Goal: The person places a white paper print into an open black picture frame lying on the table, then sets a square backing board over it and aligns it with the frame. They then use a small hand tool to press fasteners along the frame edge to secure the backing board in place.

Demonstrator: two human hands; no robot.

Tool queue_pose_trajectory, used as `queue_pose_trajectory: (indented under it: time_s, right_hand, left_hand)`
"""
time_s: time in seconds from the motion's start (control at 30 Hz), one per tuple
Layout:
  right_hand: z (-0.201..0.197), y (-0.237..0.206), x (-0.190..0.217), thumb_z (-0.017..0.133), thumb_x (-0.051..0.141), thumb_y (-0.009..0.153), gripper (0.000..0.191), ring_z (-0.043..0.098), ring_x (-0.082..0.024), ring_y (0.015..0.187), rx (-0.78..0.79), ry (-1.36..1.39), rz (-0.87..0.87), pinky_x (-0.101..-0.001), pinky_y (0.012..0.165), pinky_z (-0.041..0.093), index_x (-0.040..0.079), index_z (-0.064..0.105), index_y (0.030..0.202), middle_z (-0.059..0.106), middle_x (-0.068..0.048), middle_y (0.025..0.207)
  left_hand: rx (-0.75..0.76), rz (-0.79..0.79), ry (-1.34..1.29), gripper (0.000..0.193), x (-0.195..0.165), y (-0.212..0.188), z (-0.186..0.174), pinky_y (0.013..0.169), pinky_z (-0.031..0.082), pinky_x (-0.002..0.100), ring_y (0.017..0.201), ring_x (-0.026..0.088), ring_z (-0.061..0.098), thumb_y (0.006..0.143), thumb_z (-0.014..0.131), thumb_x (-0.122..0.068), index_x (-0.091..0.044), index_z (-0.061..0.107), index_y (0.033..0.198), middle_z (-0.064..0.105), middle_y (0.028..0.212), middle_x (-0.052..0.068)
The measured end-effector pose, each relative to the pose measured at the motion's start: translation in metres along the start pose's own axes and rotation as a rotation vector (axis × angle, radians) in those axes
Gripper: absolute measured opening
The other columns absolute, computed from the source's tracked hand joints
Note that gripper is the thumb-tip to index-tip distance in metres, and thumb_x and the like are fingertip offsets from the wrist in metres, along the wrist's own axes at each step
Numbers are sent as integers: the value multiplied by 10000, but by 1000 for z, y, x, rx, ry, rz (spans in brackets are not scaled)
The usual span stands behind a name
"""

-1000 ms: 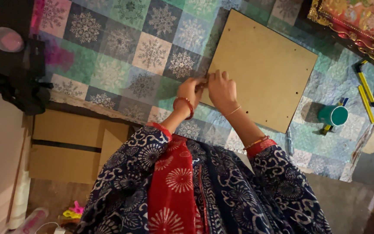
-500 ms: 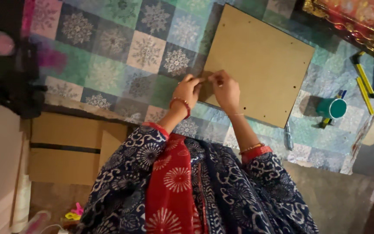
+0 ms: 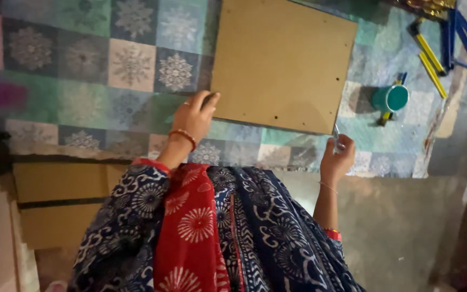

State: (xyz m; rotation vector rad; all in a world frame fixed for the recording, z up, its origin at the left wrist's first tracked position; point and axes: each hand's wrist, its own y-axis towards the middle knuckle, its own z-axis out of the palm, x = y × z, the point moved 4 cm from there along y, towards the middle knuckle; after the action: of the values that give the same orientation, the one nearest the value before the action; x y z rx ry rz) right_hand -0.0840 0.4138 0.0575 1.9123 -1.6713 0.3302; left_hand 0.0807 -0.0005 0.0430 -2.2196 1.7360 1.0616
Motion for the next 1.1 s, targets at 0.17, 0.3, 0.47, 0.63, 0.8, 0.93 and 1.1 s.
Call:
queue_pose_trajectory:
  time_s: [0.17,0.3,0.47,0.63,0.8,0.93,1.1]
  right_hand:
    - [-3,-2,-15,830,188,850,546,548,-446,1117,32,-234,-223,-521,940,440,21,618,1324,606,-229,1232]
    - [3,2,-32,790,150,889,375,589,-401,1075,148,-203,-139,-502,925,466,108,670,1242,650,-165,1146]
    - [-10,4,-39,700,74,978,191,635,-337,947,181,-174,-49,-469,830,505,86,668,1166,657,-127,1035]
    - [-37,-4,0,606,22,1008,199,625,-304,816,213,82,-22,-413,708,523,31,655,1201,627,-169,1027]
    - [-36,-17,64,625,72,1011,183,678,-308,841,339,59,-181,-410,733,542,58,708,1173,687,-150,1037]
    - [-30,-11,94,657,91,986,179,682,-346,921,299,32,-316,-427,773,546,66,723,1151,703,-134,1052]
    - [-25,-4,93,696,99,949,179,688,-331,861,362,-43,-172,-440,728,533,119,763,1114,704,-107,966]
  left_hand:
    - [-105,63,227,428,-22,-9,-12,962,506,463,1163,273,630,891,715,-186,-151,680,1316,646,1267,66]
    - [-36,189,86,368,-55,0,27,1045,486,434,1232,249,596,971,685,-160,-156,674,1339,647,1280,46]
    - [170,445,15,432,-115,7,102,1102,478,418,1283,236,576,1014,544,-132,-150,608,1440,627,1350,61]
    - [298,473,69,498,-140,19,152,1074,434,465,1307,267,542,964,480,-157,-152,559,1455,602,1365,90]
    - [256,472,93,448,-125,17,159,1170,379,464,1379,254,504,1002,512,-188,-139,576,1442,580,1423,72]
    - [214,467,35,457,-121,12,150,1180,361,481,1383,253,489,978,561,-243,-132,587,1420,565,1439,65]
    - [219,452,58,465,-128,16,144,1162,366,485,1358,258,494,970,561,-200,-145,603,1431,574,1401,71]
